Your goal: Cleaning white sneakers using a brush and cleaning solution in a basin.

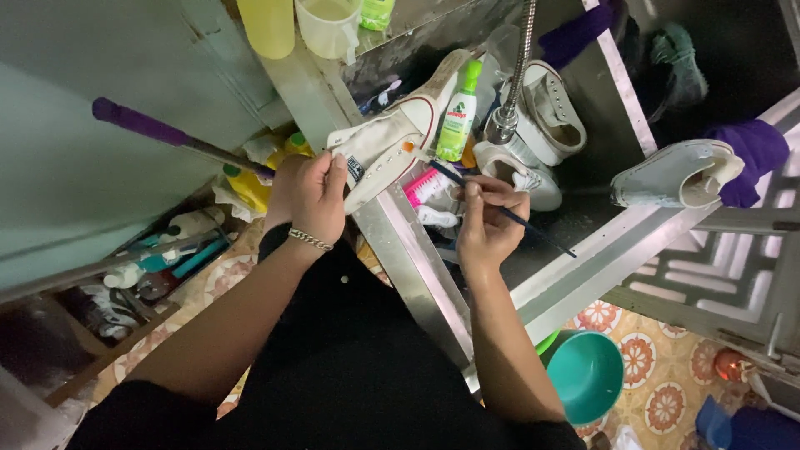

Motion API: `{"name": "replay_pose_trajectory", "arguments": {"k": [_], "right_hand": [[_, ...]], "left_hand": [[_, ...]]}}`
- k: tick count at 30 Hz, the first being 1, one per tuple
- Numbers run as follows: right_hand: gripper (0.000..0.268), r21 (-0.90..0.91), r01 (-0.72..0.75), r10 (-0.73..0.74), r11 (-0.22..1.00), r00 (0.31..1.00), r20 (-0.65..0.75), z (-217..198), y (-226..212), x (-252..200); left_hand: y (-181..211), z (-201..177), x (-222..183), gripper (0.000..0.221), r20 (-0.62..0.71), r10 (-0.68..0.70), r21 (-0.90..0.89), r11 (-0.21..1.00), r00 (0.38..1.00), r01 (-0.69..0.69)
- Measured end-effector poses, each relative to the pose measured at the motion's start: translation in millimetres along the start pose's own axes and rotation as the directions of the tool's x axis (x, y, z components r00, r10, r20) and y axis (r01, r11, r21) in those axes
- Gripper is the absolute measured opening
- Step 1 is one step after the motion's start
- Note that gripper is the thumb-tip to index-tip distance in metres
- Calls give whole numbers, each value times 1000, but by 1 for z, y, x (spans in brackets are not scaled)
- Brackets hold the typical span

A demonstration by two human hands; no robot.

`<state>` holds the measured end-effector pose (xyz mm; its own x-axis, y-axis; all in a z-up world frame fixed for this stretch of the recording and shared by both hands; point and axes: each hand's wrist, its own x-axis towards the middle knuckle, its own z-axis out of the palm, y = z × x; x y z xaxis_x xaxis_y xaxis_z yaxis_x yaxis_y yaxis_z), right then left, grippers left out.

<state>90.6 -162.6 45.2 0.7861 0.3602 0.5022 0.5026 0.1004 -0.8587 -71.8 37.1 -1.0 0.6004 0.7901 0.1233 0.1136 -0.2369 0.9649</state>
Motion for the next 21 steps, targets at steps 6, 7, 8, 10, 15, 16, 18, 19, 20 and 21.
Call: {"name": "replay_pose_trajectory", "arguments": {"k": [6,7,8,10,15,16,18,19,20,21], "right_hand": [[30,-33,108,-110,994,992,-58,-7,6,10],[30,-29,113,-114,993,992,-56,-5,7,10],[32,-64,106,-108,992,994,-31,-3,8,11],[34,-86,111,-113,990,994,-11,-4,18,17],[30,15,126,-125,992,990,-68,30,-9,65],[30,24,134,-132,991,989,-69,52,-12,89],[27,45,227,-227,973,974,-11,87,-21,126],[27,49,228,-228,972,974,-9,106,-12,140],[22,-37,230,-226,973,970,86,124,-4,153],[18,-121,238,-215,964,960,179,142,3,167]], "left_hand": [[-10,9,-8,56,-89,-15,69,997,996,22],[-7,13,-8,56,-95,-12,69,997,995,18],[-2,16,-9,55,-104,-57,25,998,993,60],[0,21,-9,54,-121,-86,-14,996,989,85],[7,19,-11,56,-157,-79,-46,996,984,73],[13,17,-5,56,-164,-70,-44,997,984,63],[24,14,-5,57,-148,-11,-75,997,989,0],[22,13,-5,57,-153,-10,-74,997,988,-1],[21,12,-5,56,-136,-8,-110,994,991,-7],[20,12,-6,55,-120,-4,-146,989,993,-14]]}}
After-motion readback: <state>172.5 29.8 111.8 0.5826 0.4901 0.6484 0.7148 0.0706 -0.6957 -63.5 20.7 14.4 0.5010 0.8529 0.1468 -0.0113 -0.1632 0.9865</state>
